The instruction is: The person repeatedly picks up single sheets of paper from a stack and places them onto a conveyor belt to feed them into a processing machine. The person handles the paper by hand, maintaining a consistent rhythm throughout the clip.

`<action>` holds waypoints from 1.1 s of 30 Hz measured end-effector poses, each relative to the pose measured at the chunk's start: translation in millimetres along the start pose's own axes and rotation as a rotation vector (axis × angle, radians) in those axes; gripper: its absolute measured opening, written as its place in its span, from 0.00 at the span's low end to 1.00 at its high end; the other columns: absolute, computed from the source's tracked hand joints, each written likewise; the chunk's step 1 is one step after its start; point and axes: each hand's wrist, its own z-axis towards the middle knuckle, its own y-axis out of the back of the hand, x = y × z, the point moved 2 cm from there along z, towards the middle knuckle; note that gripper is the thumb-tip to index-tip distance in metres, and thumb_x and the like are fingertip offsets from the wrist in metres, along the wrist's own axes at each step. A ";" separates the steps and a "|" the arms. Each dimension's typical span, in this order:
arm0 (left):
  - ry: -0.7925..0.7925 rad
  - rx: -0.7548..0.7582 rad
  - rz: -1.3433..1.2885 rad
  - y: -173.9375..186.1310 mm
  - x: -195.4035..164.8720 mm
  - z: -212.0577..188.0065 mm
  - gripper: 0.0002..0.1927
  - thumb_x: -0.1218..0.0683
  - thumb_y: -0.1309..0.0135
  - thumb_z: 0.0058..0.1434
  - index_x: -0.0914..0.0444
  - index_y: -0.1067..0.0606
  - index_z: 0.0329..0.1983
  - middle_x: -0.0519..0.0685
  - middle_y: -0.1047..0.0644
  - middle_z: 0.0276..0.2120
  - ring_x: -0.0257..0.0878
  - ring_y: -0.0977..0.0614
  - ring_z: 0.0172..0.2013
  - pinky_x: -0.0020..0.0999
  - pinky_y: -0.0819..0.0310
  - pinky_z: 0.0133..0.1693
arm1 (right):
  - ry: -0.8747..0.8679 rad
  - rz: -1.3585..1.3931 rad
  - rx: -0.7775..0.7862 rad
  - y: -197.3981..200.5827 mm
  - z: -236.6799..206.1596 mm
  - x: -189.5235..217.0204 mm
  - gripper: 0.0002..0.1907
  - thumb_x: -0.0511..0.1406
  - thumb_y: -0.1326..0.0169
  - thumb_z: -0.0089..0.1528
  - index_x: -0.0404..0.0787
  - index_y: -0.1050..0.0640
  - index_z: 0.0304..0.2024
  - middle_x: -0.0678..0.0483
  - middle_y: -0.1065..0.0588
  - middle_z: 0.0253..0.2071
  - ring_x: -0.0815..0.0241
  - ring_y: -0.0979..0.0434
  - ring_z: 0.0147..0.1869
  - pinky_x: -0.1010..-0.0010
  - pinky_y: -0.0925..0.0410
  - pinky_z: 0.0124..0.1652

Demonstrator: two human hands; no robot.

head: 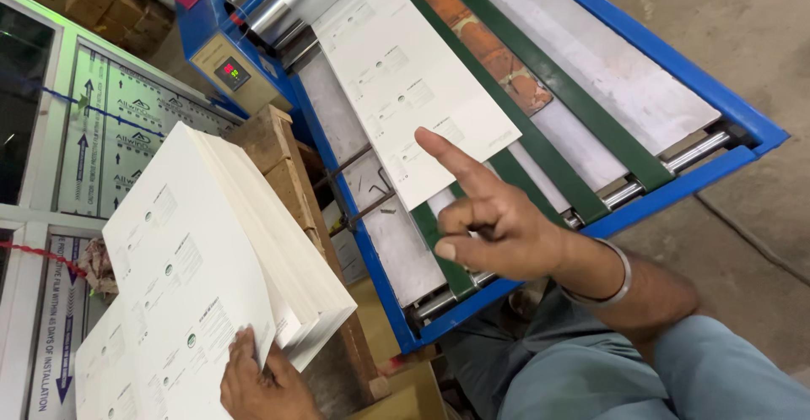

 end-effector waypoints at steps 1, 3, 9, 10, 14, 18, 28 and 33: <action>0.016 0.010 0.023 -0.1 0.3 -0.5 0.20 0.62 0.41 0.64 0.69 0.22 0.60 0.62 0.20 0.54 0.56 0.20 0.60 0.49 0.31 0.65 | -0.003 -0.027 0.000 -3.4 4.0 0.3 0.49 0.23 0.49 0.66 0.36 0.64 0.80 0.64 0.40 0.21 0.75 0.40 0.24 0.82 0.41 0.29; -0.003 -0.002 0.007 0.1 0.1 -0.3 0.19 0.62 0.41 0.66 0.69 0.22 0.60 0.62 0.20 0.55 0.56 0.20 0.60 0.49 0.31 0.65 | -0.009 -0.086 0.000 -8.8 12.4 -0.6 0.50 0.23 0.49 0.66 0.34 0.65 0.80 0.63 0.40 0.21 0.75 0.41 0.25 0.82 0.40 0.31; -0.024 -0.047 -0.051 0.3 -2.4 2.5 0.17 0.60 0.42 0.66 0.68 0.21 0.58 0.61 0.19 0.53 0.55 0.19 0.58 0.48 0.30 0.63 | 0.249 -0.273 0.033 -23.4 11.5 0.9 0.49 0.23 0.48 0.69 0.36 0.66 0.80 0.62 0.37 0.22 0.74 0.38 0.26 0.83 0.40 0.32; -0.020 -0.054 -0.068 0.6 -2.7 1.8 0.16 0.60 0.42 0.67 0.68 0.21 0.58 0.61 0.19 0.53 0.55 0.19 0.58 0.48 0.29 0.62 | 0.306 -0.297 0.045 -26.2 10.8 0.2 0.49 0.23 0.48 0.69 0.37 0.67 0.79 0.62 0.36 0.22 0.74 0.37 0.26 0.83 0.41 0.31; -0.003 -0.046 -0.041 -0.6 -1.3 0.0 0.17 0.60 0.41 0.67 0.68 0.21 0.58 0.60 0.18 0.53 0.55 0.19 0.58 0.48 0.29 0.62 | 0.184 -0.326 0.010 -24.4 25.1 -13.1 0.50 0.25 0.46 0.69 0.37 0.65 0.81 0.64 0.42 0.19 0.73 0.39 0.24 0.80 0.36 0.33; -0.057 -0.057 -0.057 -2.2 1.6 1.4 0.18 0.60 0.41 0.66 0.69 0.22 0.58 0.61 0.19 0.53 0.55 0.19 0.59 0.49 0.30 0.64 | 0.179 -0.399 0.022 -23.9 25.7 -15.0 0.50 0.26 0.48 0.68 0.37 0.67 0.79 0.64 0.38 0.20 0.74 0.37 0.24 0.81 0.38 0.32; -0.094 0.033 -0.032 -21.6 38.2 -6.3 0.19 0.62 0.42 0.66 0.75 0.24 0.59 0.67 0.20 0.52 0.61 0.19 0.59 0.51 0.27 0.64 | -0.019 -0.387 -0.183 40.3 6.3 -54.7 0.37 0.28 0.43 0.64 0.36 0.48 0.69 0.61 0.31 0.24 0.71 0.32 0.29 0.76 0.31 0.39; -0.247 0.023 -0.188 -59.7 86.9 -7.3 0.19 0.61 0.43 0.65 0.74 0.25 0.58 0.66 0.21 0.53 0.61 0.21 0.59 0.52 0.29 0.65 | 0.051 -0.632 -0.749 163.6 -12.7 -3.9 0.41 0.24 0.51 0.61 0.38 0.44 0.77 0.60 0.26 0.28 0.67 0.29 0.25 0.72 0.34 0.27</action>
